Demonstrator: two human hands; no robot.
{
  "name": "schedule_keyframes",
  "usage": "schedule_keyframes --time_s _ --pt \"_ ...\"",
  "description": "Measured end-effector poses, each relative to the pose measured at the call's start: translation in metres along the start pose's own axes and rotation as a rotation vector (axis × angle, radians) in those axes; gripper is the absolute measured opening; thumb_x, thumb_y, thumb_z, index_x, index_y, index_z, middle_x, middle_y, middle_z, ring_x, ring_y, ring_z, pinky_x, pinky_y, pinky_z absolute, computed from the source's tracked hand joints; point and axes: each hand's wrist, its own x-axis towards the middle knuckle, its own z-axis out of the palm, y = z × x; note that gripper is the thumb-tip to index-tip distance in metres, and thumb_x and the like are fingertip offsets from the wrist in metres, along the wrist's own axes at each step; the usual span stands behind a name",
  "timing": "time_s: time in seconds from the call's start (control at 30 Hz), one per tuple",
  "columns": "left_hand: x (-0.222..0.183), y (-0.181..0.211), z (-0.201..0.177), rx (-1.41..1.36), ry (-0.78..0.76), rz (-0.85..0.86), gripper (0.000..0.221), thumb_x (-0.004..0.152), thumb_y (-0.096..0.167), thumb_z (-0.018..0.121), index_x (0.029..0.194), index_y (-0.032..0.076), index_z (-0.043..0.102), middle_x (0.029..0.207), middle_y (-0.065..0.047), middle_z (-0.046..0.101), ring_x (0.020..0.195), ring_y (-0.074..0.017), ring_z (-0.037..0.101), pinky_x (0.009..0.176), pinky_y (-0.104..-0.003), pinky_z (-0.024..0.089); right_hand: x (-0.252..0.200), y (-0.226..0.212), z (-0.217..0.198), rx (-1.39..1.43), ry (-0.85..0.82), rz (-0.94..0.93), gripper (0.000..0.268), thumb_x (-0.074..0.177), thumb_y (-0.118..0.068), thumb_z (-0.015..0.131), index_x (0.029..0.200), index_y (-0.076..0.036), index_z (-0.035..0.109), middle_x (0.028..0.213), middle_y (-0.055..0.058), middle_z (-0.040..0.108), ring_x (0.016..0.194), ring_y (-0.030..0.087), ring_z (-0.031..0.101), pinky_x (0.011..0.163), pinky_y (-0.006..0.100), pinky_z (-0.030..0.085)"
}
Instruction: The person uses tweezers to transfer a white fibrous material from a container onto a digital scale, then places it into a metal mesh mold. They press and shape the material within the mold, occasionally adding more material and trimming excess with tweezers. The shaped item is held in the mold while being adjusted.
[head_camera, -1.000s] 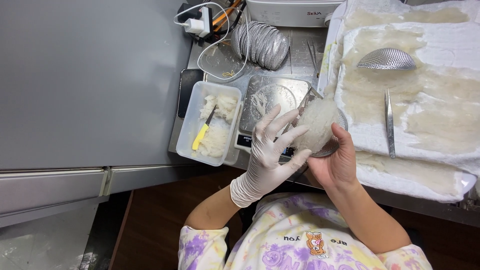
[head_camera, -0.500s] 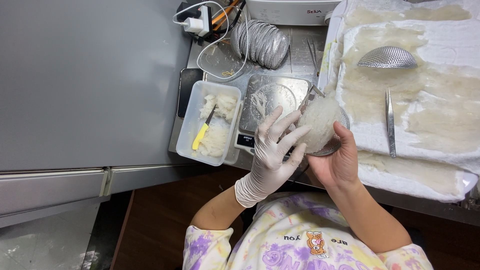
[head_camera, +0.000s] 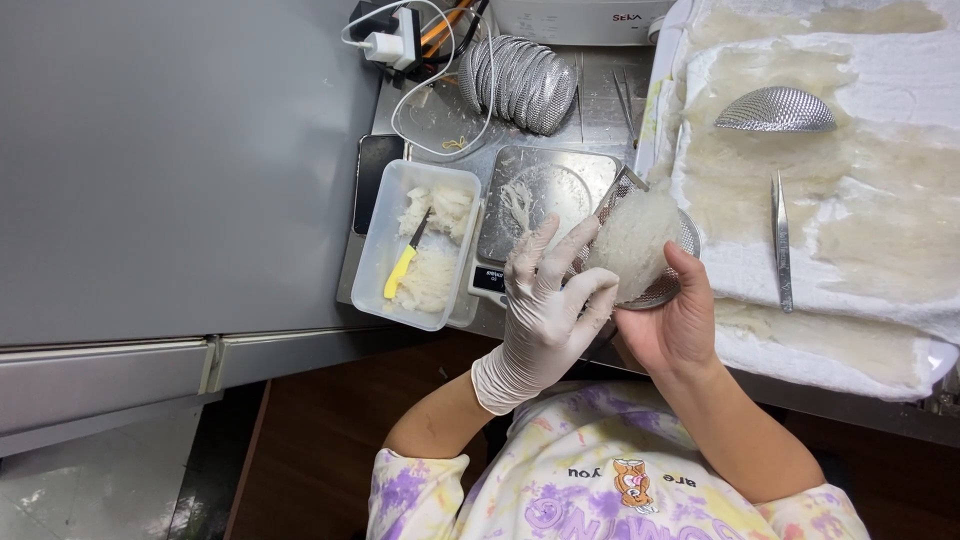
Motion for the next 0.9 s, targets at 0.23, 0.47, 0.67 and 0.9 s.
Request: schedule_keyframes --time_s 0.23,0.47,0.67,0.9 --pt "0.001 -0.004 -0.002 -0.045 0.026 -0.051 0.010 0.090 0.015 0.079 0.095 0.016 0.070 0.142 -0.008 0.060 0.138 -0.0369 0.048 0.116 -0.049 0.038 0.003 0.000 -0.009 -0.012 0.020 0.026 0.055 0.089 -0.025 0.060 0.141 -0.006 0.051 0.139 0.012 0.061 0.120 0.030 0.063 0.106 0.054 0.049" --pt "0.011 -0.008 -0.009 -0.096 0.017 -0.082 0.011 0.091 0.013 0.079 0.099 0.014 0.071 0.142 -0.008 0.060 0.141 -0.0368 0.045 0.117 -0.049 0.039 -0.002 0.004 0.000 -0.059 0.063 0.069 0.056 0.089 -0.027 0.062 0.140 -0.007 0.051 0.134 0.010 0.063 0.115 0.028 0.064 0.100 0.052 0.052" --pt "0.005 -0.010 -0.012 -0.195 -0.001 -0.103 0.019 0.087 0.022 0.084 0.103 0.017 0.074 0.146 -0.007 0.056 0.144 -0.0364 0.040 0.121 -0.051 0.035 0.000 -0.001 -0.001 -0.109 0.085 0.064 0.057 0.089 -0.027 0.062 0.140 -0.006 0.050 0.133 0.011 0.062 0.114 0.027 0.063 0.096 0.050 0.054" --pt "0.005 -0.015 -0.009 -0.172 0.021 -0.118 0.010 0.093 0.016 0.078 0.102 0.016 0.075 0.143 -0.008 0.059 0.143 -0.0365 0.043 0.119 -0.051 0.036 0.000 0.005 -0.009 -0.070 0.102 0.088 0.055 0.088 -0.024 0.063 0.139 -0.006 0.052 0.133 0.010 0.064 0.113 0.028 0.066 0.098 0.051 0.054"
